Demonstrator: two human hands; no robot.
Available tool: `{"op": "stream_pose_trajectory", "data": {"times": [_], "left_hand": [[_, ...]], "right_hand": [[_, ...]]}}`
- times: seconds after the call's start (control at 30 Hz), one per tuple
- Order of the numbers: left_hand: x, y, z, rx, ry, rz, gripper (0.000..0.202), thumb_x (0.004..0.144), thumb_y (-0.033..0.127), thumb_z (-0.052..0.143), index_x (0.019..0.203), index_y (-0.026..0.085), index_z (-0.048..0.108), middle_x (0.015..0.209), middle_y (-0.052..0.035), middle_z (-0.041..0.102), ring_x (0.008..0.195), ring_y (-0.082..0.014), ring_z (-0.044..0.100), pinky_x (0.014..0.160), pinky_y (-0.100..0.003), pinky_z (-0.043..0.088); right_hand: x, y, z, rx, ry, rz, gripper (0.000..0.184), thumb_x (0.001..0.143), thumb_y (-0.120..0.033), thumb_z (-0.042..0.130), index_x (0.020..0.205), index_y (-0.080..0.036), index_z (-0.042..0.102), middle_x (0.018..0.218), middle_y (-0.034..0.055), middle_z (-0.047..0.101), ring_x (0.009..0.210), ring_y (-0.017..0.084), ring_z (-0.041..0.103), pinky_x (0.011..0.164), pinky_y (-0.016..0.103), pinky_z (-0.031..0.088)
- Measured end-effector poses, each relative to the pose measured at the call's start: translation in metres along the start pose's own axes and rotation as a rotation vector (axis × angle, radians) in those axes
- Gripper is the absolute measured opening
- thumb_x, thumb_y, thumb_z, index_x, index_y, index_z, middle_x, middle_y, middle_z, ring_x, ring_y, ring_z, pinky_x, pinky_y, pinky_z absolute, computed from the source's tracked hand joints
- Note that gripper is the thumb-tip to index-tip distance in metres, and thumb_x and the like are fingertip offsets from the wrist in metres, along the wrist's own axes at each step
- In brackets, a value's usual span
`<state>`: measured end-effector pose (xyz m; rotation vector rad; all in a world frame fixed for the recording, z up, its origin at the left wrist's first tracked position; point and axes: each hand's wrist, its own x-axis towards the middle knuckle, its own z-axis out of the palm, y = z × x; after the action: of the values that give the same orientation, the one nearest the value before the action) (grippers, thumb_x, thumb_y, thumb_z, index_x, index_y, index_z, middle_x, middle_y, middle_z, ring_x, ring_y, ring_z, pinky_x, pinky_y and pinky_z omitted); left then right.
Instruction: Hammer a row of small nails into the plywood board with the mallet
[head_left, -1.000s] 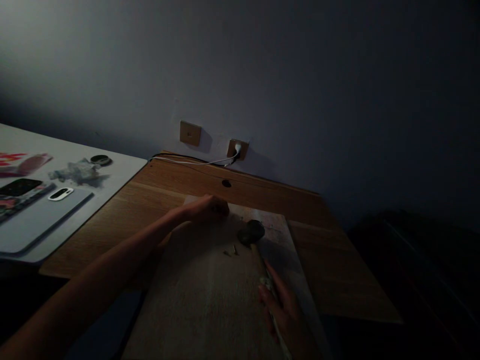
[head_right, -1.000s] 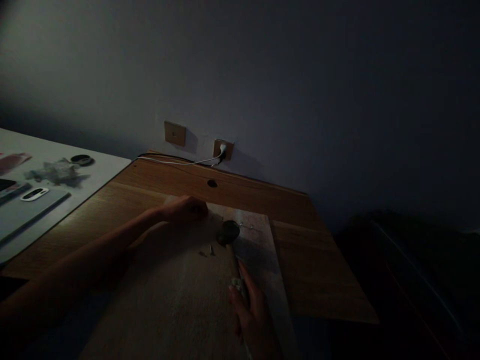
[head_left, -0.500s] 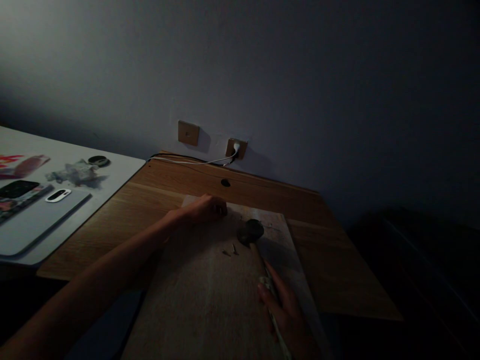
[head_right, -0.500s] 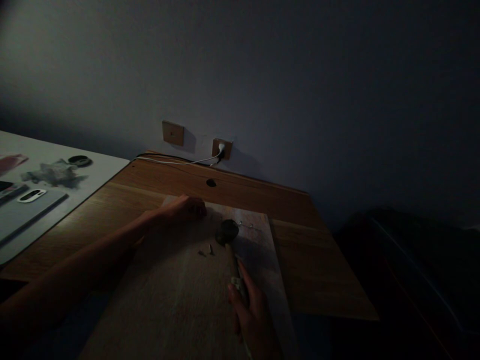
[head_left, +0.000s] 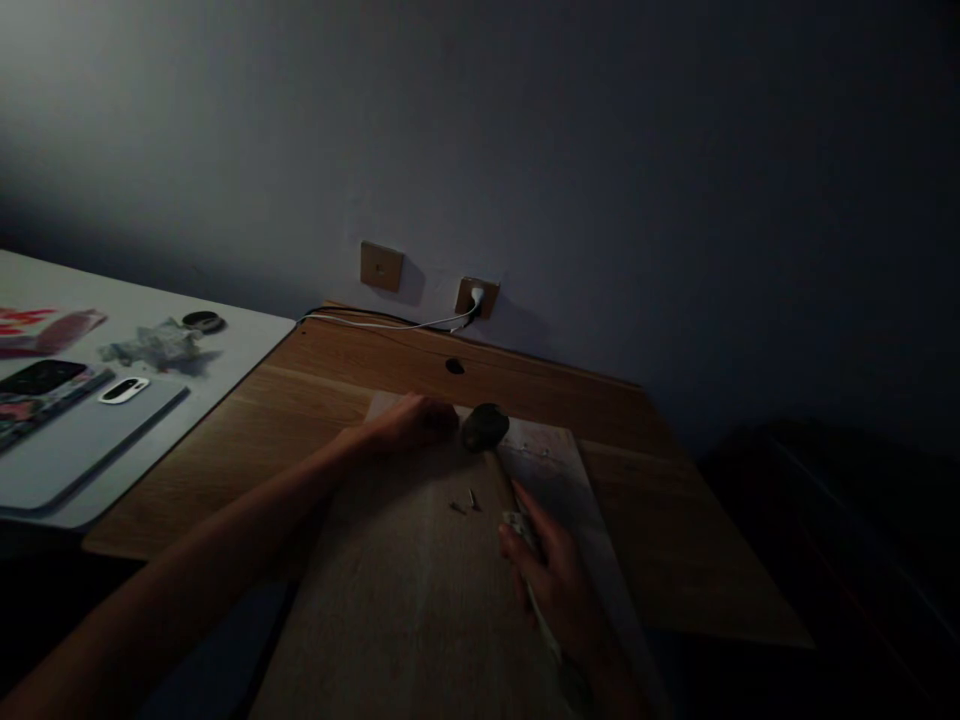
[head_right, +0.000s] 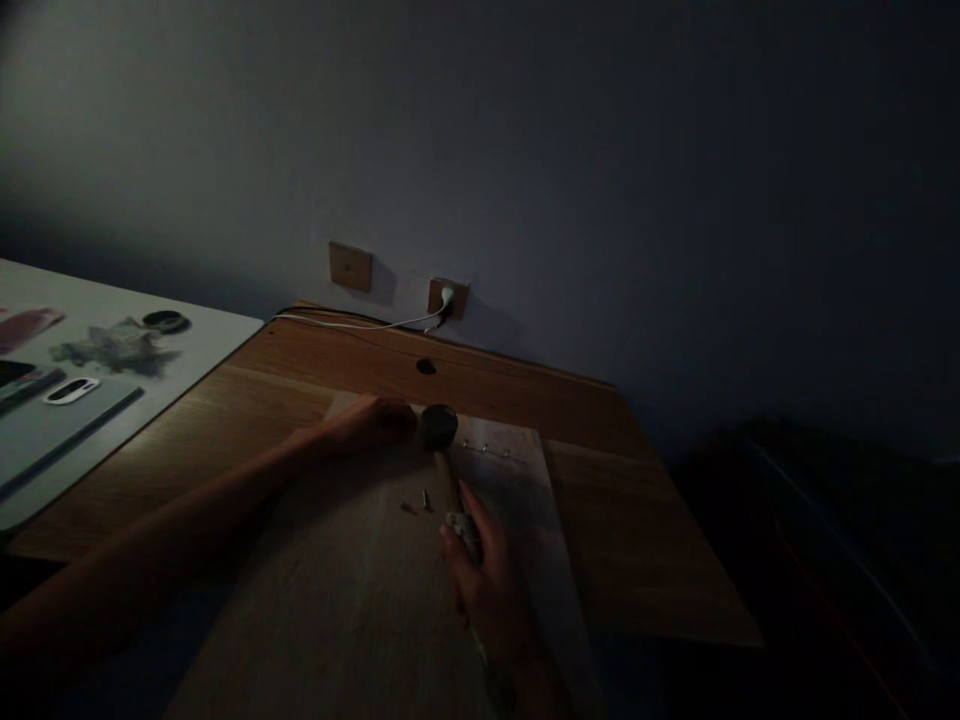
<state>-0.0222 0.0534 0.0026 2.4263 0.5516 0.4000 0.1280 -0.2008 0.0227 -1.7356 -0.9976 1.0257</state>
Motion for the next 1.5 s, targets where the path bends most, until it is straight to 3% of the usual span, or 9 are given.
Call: {"op": "stream_pose_trajectory", "data": {"times": [0.1, 0.4, 0.73, 1.17, 1.5], "left_hand": [[0.0, -0.002, 0.002, -0.044, 0.02, 0.01, 0.014, 0.085, 0.015, 0.064, 0.097, 0.02, 0.069, 0.092, 0.0012, 0.074, 0.079, -0.0117, 0.067, 0.071, -0.017, 0.044], [0.0, -0.008, 0.006, -0.122, 0.052, 0.016, 0.042, 0.081, 0.021, 0.071, 0.121, 0.019, 0.059, 0.093, -0.0012, 0.074, 0.077, -0.0144, 0.068, 0.069, -0.021, 0.046], [0.001, -0.008, 0.007, -0.096, 0.074, 0.016, 0.038, 0.083, 0.02, 0.068, 0.121, 0.019, 0.062, 0.084, -0.0001, 0.074, 0.073, -0.0142, 0.069, 0.066, -0.02, 0.046], [0.0, -0.006, 0.005, -0.102, 0.045, 0.007, 0.036, 0.081, 0.015, 0.069, 0.117, 0.018, 0.064, 0.094, -0.0019, 0.074, 0.081, -0.0155, 0.068, 0.071, -0.022, 0.046], [0.0, 0.001, 0.0, -0.037, 0.042, -0.008, 0.032, 0.078, 0.016, 0.067, 0.109, 0.02, 0.059, 0.095, -0.002, 0.071, 0.082, -0.0163, 0.066, 0.069, -0.023, 0.043]], "right_hand": [[0.011, -0.006, 0.005, -0.013, -0.031, -0.033, 0.074, 0.095, -0.048, 0.056, 0.159, -0.016, 0.036, 0.065, -0.0064, 0.053, 0.038, 0.007, 0.042, 0.031, 0.018, 0.034], [0.022, -0.009, 0.012, -0.015, -0.06, -0.011, 0.075, 0.094, -0.048, 0.057, 0.159, -0.017, 0.036, 0.069, -0.0058, 0.053, 0.04, 0.007, 0.043, 0.031, 0.018, 0.034], [0.019, -0.011, 0.014, -0.003, -0.03, -0.006, 0.075, 0.093, -0.049, 0.058, 0.158, -0.018, 0.037, 0.073, -0.0055, 0.054, 0.041, 0.006, 0.044, 0.031, 0.017, 0.034], [0.02, -0.01, 0.015, -0.007, -0.039, -0.015, 0.075, 0.095, -0.047, 0.056, 0.158, -0.013, 0.035, 0.07, -0.0064, 0.052, 0.04, 0.006, 0.043, 0.031, 0.017, 0.035], [0.01, -0.004, 0.005, 0.01, -0.044, 0.002, 0.076, 0.094, -0.051, 0.058, 0.159, -0.018, 0.037, 0.068, -0.006, 0.053, 0.038, 0.006, 0.04, 0.031, 0.018, 0.033]]}}
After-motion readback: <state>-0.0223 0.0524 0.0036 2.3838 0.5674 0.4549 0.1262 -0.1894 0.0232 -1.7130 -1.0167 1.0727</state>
